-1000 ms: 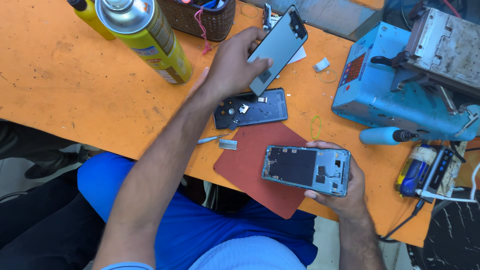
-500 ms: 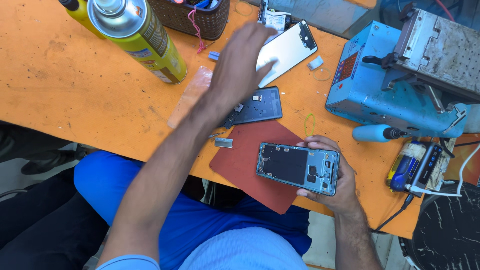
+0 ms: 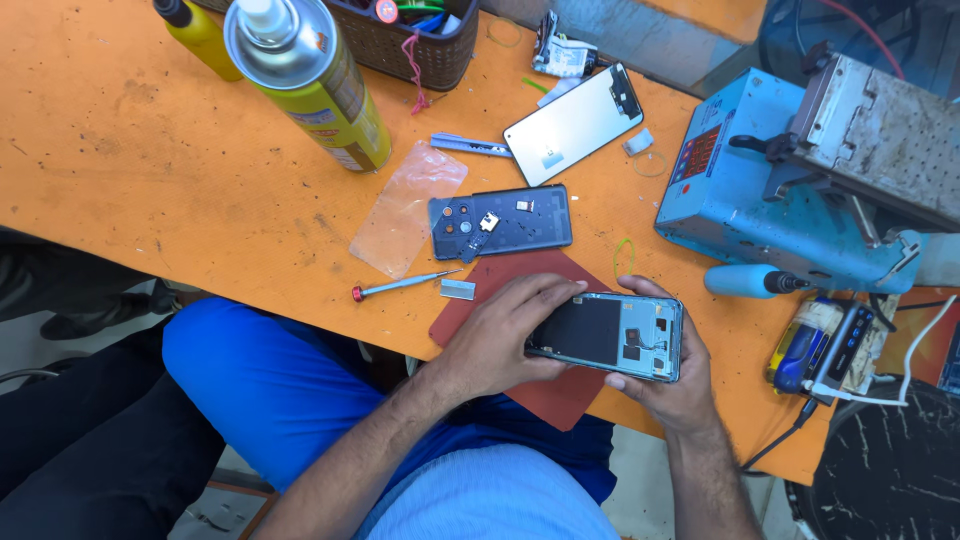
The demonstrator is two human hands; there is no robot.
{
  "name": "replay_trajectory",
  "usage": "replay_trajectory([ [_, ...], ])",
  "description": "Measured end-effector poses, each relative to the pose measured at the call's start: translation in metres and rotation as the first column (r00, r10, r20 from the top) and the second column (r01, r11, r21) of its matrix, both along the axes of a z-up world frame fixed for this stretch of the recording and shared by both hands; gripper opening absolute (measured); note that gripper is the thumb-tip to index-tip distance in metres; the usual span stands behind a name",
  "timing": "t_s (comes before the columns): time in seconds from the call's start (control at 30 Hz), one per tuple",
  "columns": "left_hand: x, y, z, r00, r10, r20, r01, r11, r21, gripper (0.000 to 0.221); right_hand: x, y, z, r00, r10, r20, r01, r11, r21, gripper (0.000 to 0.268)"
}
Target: The person disassembles a mobile phone using a small screwdriver and hands, removing the internal components and the screen.
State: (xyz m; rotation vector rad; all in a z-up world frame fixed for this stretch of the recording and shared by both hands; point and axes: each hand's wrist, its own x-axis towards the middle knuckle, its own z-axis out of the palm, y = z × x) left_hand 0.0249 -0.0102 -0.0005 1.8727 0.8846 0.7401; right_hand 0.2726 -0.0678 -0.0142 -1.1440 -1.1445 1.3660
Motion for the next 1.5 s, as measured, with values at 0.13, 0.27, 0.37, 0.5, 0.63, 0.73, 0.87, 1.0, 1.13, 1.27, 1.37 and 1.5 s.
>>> replay_trajectory([
  [0.13, -0.016, 0.001, 0.000, 0.999, 0.032, -0.044, -0.029, 0.997, 0.067, 0.084, -0.004, -0.002, 0.005, 0.969, 0.009, -0.249, -0.014, 1.000, -0.017, 0.108],
  [0.27, -0.030, 0.001, 0.001, 0.988, 0.005, -0.154, 0.009, 0.996, 0.091, 0.086, -0.002, 0.000, 0.006, 0.935, 0.026, -0.355, -0.059, 0.995, -0.083, 0.102],
  [0.37, -0.033, -0.003, 0.001, 0.974, -0.020, -0.225, 0.052, 0.989, 0.137, 0.089, -0.002, 0.003, 0.003, 0.965, 0.050, -0.258, -0.087, 0.987, -0.133, 0.095],
  [0.5, -0.035, -0.006, -0.001, 0.973, -0.020, -0.228, 0.047, 0.992, 0.116, 0.089, -0.004, 0.004, 0.009, 0.987, 0.103, -0.125, -0.125, 0.976, -0.177, 0.085],
  [0.63, -0.036, -0.007, -0.005, 0.972, -0.025, -0.233, 0.054, 0.991, 0.121, 0.088, -0.011, 0.008, 0.023, 0.986, 0.153, 0.060, -0.134, 0.961, -0.244, 0.078],
  [0.73, -0.038, -0.007, -0.005, 0.974, -0.029, -0.226, 0.057, 0.991, 0.122, 0.086, -0.015, 0.013, 0.033, 0.961, 0.190, 0.202, -0.134, 0.956, -0.259, 0.075],
  [0.87, -0.040, -0.007, -0.004, 0.981, -0.026, -0.190, 0.046, 0.994, 0.101, 0.083, -0.019, 0.019, 0.042, 0.945, 0.163, 0.284, -0.063, 0.942, -0.331, 0.069],
  [1.0, -0.038, -0.005, -0.004, 0.977, -0.030, -0.212, 0.050, 0.995, 0.086, 0.080, -0.016, 0.020, 0.051, 0.889, 0.131, 0.438, 0.009, 0.953, -0.303, 0.060],
  [1.13, -0.038, -0.003, -0.002, 0.978, -0.027, -0.205, 0.047, 0.995, 0.093, 0.079, -0.011, 0.016, 0.066, 0.784, 0.088, 0.615, 0.048, 0.978, -0.201, 0.054],
  [1.27, -0.033, -0.002, 0.000, 0.979, -0.010, -0.205, 0.028, 0.996, 0.083, 0.078, 0.009, 0.002, 0.079, 0.676, -0.052, 0.735, 0.150, 0.986, -0.068, 0.043],
  [1.37, -0.031, 0.000, 0.002, 0.973, -0.019, -0.232, 0.040, 0.995, 0.087, 0.078, 0.034, -0.013, 0.085, 0.582, -0.190, 0.790, 0.309, 0.951, 0.001, 0.035],
  [1.5, -0.032, 0.001, 0.003, 0.978, -0.024, -0.205, 0.042, 0.996, 0.083, 0.079, 0.074, -0.043, 0.097, 0.233, -0.333, 0.913, 0.394, 0.891, 0.225, 0.029],
])
